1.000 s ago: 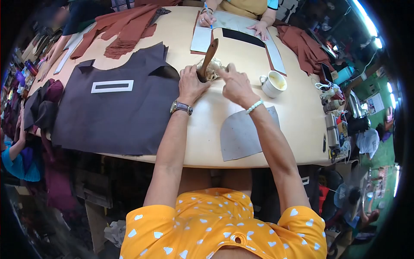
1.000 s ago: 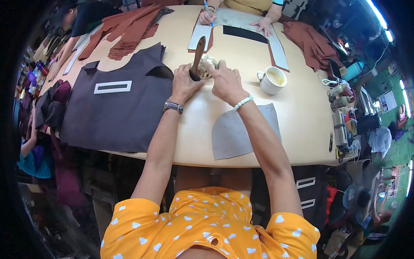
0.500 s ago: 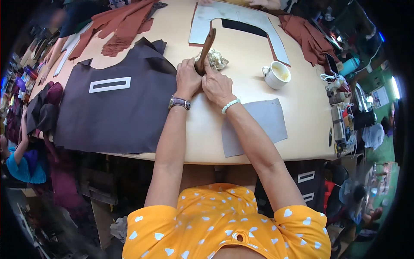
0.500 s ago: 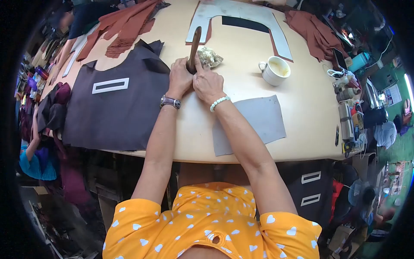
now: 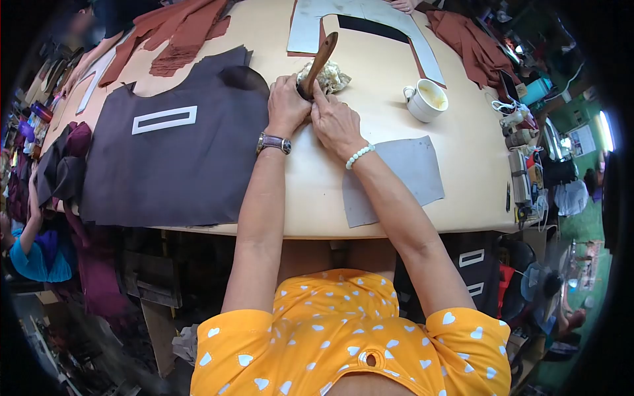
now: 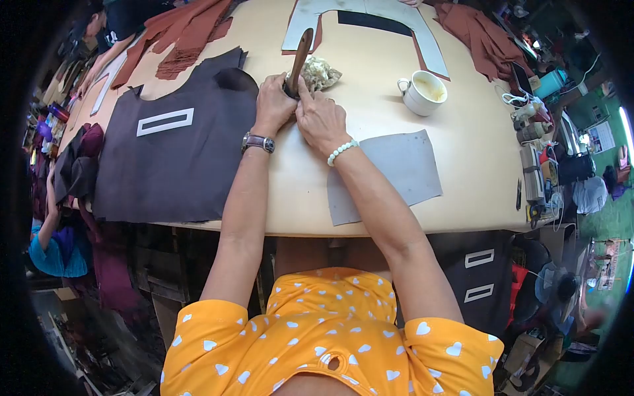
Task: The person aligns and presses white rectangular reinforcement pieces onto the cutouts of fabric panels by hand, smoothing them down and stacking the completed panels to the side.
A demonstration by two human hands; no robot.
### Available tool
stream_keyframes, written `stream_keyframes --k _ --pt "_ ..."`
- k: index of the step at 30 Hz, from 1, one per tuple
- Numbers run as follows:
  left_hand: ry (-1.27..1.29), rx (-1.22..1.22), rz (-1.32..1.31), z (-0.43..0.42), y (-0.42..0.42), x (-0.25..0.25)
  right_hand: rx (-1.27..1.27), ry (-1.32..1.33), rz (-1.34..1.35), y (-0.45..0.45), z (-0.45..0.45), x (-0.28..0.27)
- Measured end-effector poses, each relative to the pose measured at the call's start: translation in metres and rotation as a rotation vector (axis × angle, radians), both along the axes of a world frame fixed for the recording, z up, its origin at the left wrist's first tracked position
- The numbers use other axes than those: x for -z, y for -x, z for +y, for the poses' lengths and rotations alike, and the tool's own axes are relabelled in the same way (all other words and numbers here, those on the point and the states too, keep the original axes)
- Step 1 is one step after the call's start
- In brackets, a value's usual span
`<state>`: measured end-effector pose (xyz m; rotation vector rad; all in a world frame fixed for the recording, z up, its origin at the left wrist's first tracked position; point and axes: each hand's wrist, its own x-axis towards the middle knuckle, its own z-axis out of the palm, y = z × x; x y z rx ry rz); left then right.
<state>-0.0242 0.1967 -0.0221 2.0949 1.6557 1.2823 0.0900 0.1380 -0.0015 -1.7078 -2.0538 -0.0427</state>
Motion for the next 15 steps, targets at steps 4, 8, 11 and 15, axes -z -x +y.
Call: stream_keyframes --k 4,8,11,15 --pt "0.017 0.005 0.019 -0.002 0.000 -0.004 -0.015 -0.024 0.015 -0.001 -0.003 0.003" --pt "0.043 -0.005 0.018 -0.006 -0.001 -0.009 -0.015 -0.056 0.027 -0.002 -0.003 0.011" --pt "0.062 -0.019 0.038 -0.004 -0.002 -0.008 0.012 0.010 0.125 -0.003 -0.006 0.002" --pt "0.015 0.011 0.055 -0.007 0.001 -0.006 -0.043 0.256 0.456 -0.021 0.000 -0.015"
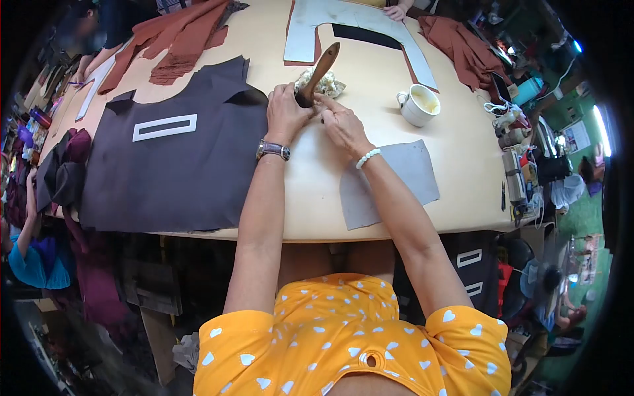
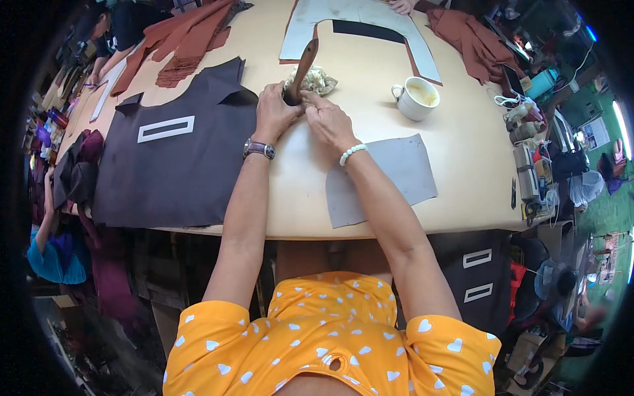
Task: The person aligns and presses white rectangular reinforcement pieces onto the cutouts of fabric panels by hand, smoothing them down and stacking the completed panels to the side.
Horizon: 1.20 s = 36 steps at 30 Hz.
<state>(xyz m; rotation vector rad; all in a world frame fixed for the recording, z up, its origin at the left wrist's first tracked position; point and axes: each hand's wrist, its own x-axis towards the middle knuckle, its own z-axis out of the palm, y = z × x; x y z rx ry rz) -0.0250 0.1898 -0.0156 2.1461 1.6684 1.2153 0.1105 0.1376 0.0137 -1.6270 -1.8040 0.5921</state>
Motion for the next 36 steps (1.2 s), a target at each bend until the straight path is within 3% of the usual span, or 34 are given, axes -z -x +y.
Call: stream_keyframes --k 5,8,11,14,15,19,26,31,36 --pt "0.015 0.038 -0.001 0.000 0.001 -0.001 -0.042 0.195 0.277 -0.012 0.011 0.001" --pt "0.026 0.035 -0.007 -0.004 0.000 -0.006 -0.040 0.346 0.653 -0.015 0.016 0.002" --pt "0.029 0.026 0.003 -0.006 0.000 -0.006 -0.038 0.368 0.760 -0.019 0.014 -0.004" --pt "0.020 0.023 0.006 -0.004 0.001 -0.002 0.273 0.374 1.083 -0.035 0.012 -0.009" --pt "0.024 0.019 0.009 -0.004 0.001 -0.005 0.224 0.384 1.101 -0.043 0.010 -0.012" --pt "0.045 0.022 0.015 -0.005 -0.001 -0.004 0.008 0.229 0.742 -0.040 0.002 -0.017" --pt "0.009 -0.013 0.015 -0.005 -0.003 -0.002 0.059 0.541 0.414 -0.008 0.036 -0.051" --pt "0.071 0.013 0.050 -0.004 -0.001 -0.007 -0.096 0.438 0.510 -0.016 0.028 -0.085" --pt "0.087 0.030 0.042 -0.004 -0.001 -0.005 -0.328 0.187 0.768 -0.028 -0.002 -0.109"
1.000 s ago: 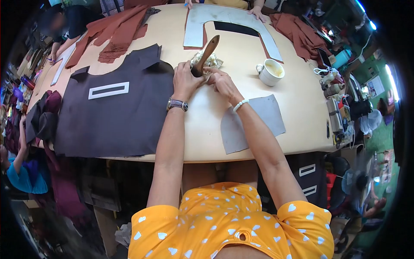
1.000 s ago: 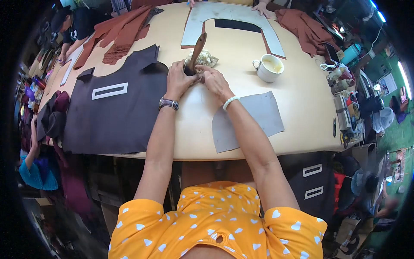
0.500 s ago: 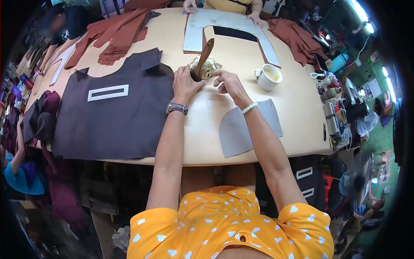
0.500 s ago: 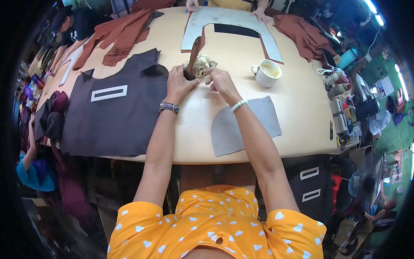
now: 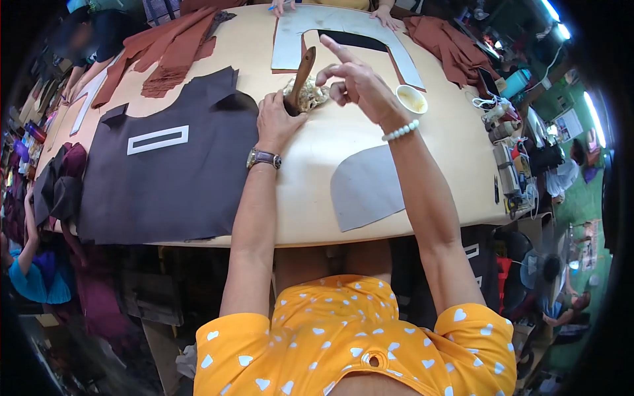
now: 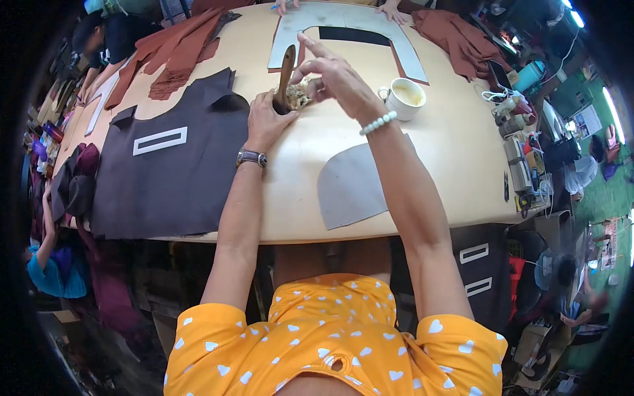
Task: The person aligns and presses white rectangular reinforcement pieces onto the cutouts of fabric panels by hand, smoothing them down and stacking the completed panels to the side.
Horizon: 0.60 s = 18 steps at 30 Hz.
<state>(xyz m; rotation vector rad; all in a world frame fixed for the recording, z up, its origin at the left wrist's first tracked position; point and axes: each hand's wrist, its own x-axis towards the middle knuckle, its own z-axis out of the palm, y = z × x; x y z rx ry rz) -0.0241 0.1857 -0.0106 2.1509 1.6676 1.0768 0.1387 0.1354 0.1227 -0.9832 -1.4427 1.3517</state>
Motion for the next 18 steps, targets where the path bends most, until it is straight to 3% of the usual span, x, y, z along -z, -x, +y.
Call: stream_keyframes --k 5,9,13,16,18 --pt "0.046 0.000 -0.088 0.000 -0.003 -0.002 -0.318 0.155 0.487 -0.013 -0.034 0.007" --pt "-0.034 0.018 -0.167 -0.001 0.003 -0.027 -0.363 0.250 0.811 -0.021 -0.058 0.021" --pt "-0.180 0.004 -0.263 -0.007 0.014 -0.058 -0.300 0.241 0.759 -0.027 -0.079 0.027" --pt "-0.136 0.064 -0.307 -0.012 0.022 -0.080 -0.213 0.266 0.713 -0.030 -0.089 0.032" --pt "-0.162 0.045 -0.189 -0.014 0.031 -0.088 -0.127 0.243 0.592 -0.035 -0.092 0.040"
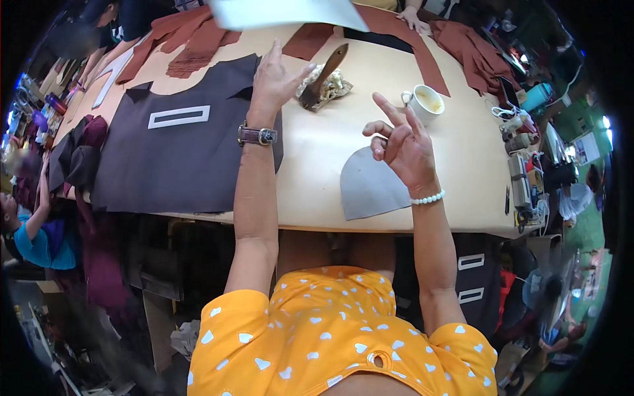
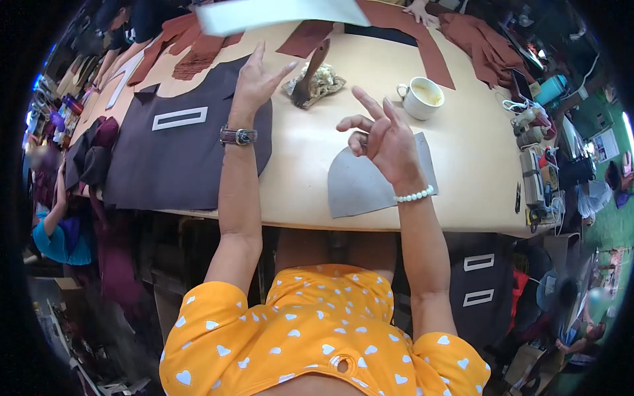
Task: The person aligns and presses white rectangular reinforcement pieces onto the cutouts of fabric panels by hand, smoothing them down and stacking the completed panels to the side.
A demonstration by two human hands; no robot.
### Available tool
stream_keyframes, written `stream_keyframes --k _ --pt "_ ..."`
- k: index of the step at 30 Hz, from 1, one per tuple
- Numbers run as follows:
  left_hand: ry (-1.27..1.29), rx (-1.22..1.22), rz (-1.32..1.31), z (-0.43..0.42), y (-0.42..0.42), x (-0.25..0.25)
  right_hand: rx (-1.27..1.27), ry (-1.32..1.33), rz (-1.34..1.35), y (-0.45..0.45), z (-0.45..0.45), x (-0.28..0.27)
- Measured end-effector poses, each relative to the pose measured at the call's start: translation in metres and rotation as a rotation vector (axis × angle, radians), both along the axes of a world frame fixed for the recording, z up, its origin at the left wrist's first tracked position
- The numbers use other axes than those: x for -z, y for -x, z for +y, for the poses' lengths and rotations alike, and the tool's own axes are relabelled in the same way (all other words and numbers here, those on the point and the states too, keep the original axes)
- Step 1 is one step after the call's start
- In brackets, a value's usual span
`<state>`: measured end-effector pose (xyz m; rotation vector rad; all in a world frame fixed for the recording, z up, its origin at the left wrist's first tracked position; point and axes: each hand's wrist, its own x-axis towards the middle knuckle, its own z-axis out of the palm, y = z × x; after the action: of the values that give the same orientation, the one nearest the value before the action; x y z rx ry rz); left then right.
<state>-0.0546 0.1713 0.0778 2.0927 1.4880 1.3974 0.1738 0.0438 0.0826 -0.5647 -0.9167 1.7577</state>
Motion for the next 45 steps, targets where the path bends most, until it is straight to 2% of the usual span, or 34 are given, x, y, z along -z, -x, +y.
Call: stream_keyframes --k 3,7,9,10,13,16,20,23,28,30,33,36,39,42,45 --pt "0.010 -0.099 0.087 -0.006 0.025 0.000 0.137 -0.032 -0.246 -0.010 -0.014 0.014" --pt "-0.021 -0.183 0.075 -0.051 0.061 0.022 0.628 -0.241 -0.860 -0.017 -0.052 0.028" --pt "0.097 -0.234 0.135 -0.074 0.065 0.040 0.848 -0.408 -1.147 -0.025 -0.065 0.048" --pt "0.156 -0.254 0.162 -0.084 0.063 0.048 0.897 -0.472 -1.213 -0.030 -0.070 0.057" --pt "0.087 -0.337 0.306 -0.105 0.039 0.065 1.016 -0.601 -1.393 -0.039 -0.084 0.072" --pt "0.057 -0.344 0.475 -0.110 0.022 0.071 1.051 -0.665 -1.464 -0.043 -0.089 0.080" --pt "0.169 -0.327 0.625 -0.099 0.020 0.075 1.030 -0.670 -1.474 -0.042 -0.088 0.080" --pt "0.192 -0.342 0.533 -0.095 0.025 0.075 1.026 -0.651 -1.469 -0.042 -0.088 0.080" --pt "0.050 -0.102 0.183 -0.117 0.028 0.058 0.995 -0.734 -1.515 -0.040 -0.084 0.080" --pt "-0.006 0.006 0.077 -0.140 0.014 0.050 0.844 -0.561 -1.316 -0.020 -0.081 0.070" --pt "0.155 0.195 0.000 -0.179 -0.016 0.053 0.602 -0.418 -1.094 0.020 -0.069 0.048" --pt "0.051 0.255 0.044 -0.210 -0.046 0.075 0.410 -0.305 -1.143 0.036 -0.052 0.041" --pt "0.093 0.297 0.061 -0.234 -0.073 0.084 0.528 -0.331 -1.383 0.026 -0.040 0.052" --pt "0.112 0.395 0.057 -0.250 -0.108 0.083 0.728 -0.352 -1.462 -0.002 -0.042 0.061" --pt "0.136 0.620 0.005 -0.261 -0.135 0.078 0.873 -0.345 -1.449 -0.051 -0.047 0.070"
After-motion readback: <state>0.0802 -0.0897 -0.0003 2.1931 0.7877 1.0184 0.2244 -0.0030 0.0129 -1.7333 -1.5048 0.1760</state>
